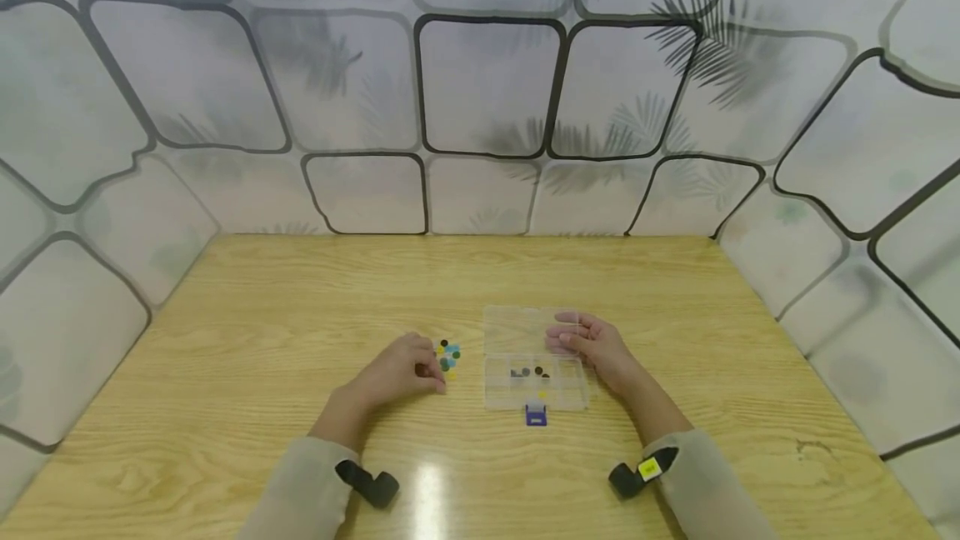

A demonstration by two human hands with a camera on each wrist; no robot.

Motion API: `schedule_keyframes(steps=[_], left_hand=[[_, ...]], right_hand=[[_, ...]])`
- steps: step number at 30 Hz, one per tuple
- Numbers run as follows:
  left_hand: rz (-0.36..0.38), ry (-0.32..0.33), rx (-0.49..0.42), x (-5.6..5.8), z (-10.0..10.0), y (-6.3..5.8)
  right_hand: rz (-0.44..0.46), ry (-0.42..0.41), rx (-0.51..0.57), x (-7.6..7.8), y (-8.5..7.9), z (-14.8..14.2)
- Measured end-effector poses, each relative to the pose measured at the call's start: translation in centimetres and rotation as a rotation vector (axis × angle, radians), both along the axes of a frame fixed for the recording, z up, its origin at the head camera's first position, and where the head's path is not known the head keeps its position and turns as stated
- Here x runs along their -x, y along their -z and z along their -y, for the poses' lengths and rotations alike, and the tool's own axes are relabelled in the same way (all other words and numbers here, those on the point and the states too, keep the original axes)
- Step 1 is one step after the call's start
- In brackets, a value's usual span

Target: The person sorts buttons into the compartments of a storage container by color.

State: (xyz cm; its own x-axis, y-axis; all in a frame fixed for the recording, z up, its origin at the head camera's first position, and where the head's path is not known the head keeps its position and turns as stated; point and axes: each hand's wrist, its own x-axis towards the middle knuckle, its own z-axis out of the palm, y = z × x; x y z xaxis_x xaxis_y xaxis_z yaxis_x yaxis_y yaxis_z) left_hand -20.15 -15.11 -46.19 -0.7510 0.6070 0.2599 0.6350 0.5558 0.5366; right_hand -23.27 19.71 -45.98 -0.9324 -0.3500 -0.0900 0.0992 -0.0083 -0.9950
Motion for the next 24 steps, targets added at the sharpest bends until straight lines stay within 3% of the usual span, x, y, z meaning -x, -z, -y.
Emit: schedule_keyframes(steps=[5,9,13,19,24], left_hand=[[0.017,0.018,0.017,-0.3,-0.7,-0.2],[0.016,0.018,0.016,-0.6,-1.0,-0.1],[-0.045,0.028,0.005,-0.9,-1.4,0.0],[-0.16,0.116,0.019,-1.0,-2.6,0.3],[-0.241,0.094,0.006,-1.0,-3.2,0.3]], right_hand=[[0.016,-0.002,0.058,0.1,0.1,-0.1],[0.017,0.002,0.033,0.1,0.2,-0.1],[0.018,0.008,0.014,0.1,0.3,-0.1],[0.011,0.007,0.024,0.1,0.3,0.0],[0.0,0.006,0.005,0.1,0.3,-0.1]])
